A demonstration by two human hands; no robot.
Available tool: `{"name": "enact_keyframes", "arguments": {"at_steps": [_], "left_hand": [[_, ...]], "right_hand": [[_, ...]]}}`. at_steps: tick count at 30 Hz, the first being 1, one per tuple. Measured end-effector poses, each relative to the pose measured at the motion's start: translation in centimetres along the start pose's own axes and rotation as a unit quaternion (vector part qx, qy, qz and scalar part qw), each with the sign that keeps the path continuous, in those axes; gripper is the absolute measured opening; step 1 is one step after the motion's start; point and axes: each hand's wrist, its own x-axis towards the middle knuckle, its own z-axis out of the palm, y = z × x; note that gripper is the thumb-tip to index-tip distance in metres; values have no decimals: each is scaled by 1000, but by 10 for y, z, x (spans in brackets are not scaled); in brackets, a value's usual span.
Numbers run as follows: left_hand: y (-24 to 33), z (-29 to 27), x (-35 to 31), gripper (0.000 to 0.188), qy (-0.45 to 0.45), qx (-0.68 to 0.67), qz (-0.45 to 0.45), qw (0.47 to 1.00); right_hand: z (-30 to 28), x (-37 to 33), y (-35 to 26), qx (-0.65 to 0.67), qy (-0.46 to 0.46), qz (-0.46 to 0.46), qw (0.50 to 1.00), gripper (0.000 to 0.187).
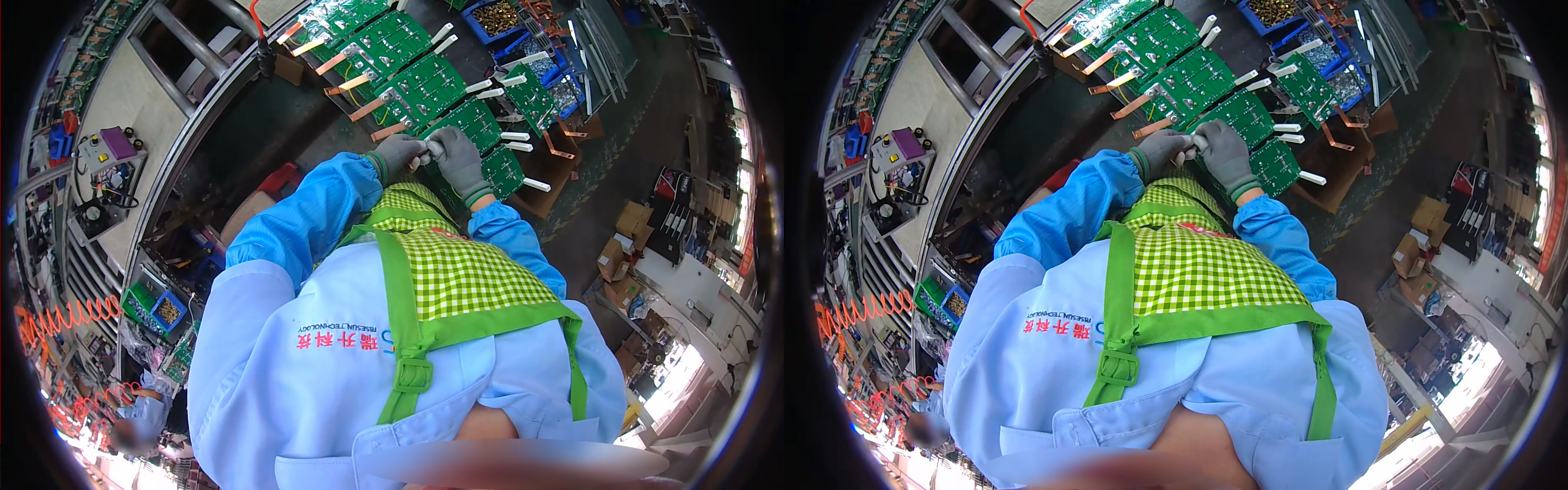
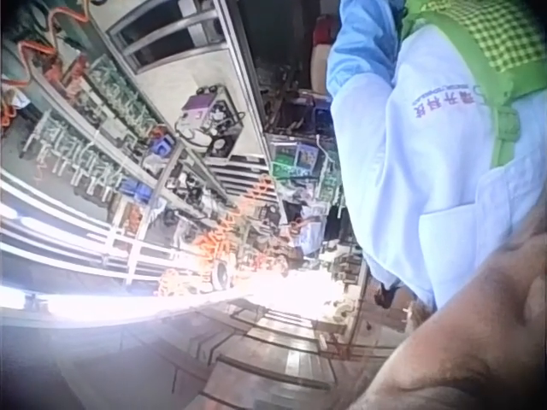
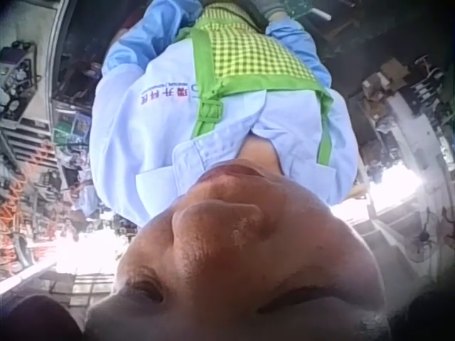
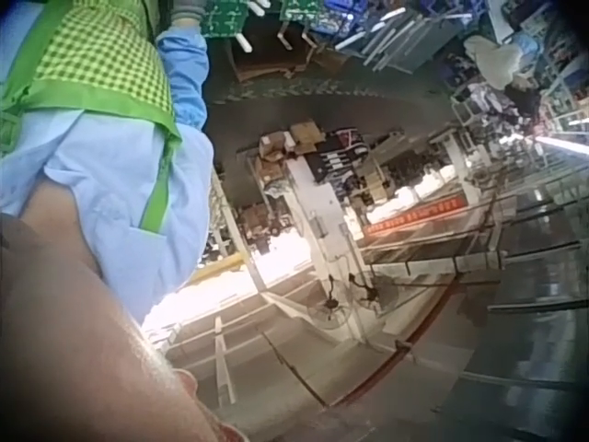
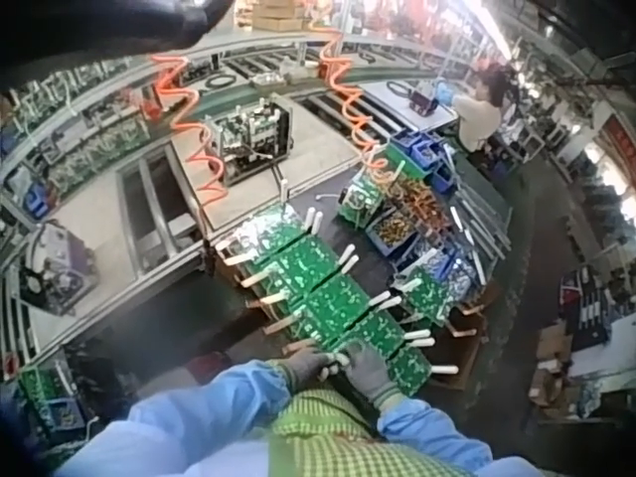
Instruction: The recorder is assembling circuit boards by placing and fastening copper busbars onto green PCBs using screws and a pneumatic screwdriver.
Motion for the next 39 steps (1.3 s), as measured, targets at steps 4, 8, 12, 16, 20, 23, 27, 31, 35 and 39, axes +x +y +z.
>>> {"name": "enact_keyframes", "arguments": {"at_steps": [4,8,12,16,20,23,27,31,35,39], "left_hand": [[2,-1,-3,19,-13,-5,-1,1000],[-3,-7,3,17,-22,-26,-2,999],[-5,-9,4,20,-21,-66,-2,998],[-9,-10,7,18,-21,-72,12,997],[-10,-13,10,18,-35,7,30,999],[-7,-10,8,19,-26,15,30,999],[-10,-7,6,21,-11,-26,40,999],[-7,-8,6,18,-30,-45,30,998],[-7,-6,3,17,-16,-25,14,999],[4,-10,-1,20,-65,5,-5,998]], "right_hand": [[-2,0,5,60,11,-65,996,11],[-3,0,-2,58,-16,-19,998,12],[-3,-1,-2,83,-6,48,995,14],[-5,1,-4,57,-15,40,997,14],[-3,4,-11,19,-20,74,997,16],[-1,9,-14,-49,-40,108,992,23],[-5,12,-17,-25,-61,147,987,24],[-10,10,-9,68,79,-42,994,19],[0,-1,-5,53,-21,94,994,21],[8,0,3,45,9,97,994,30]]}}
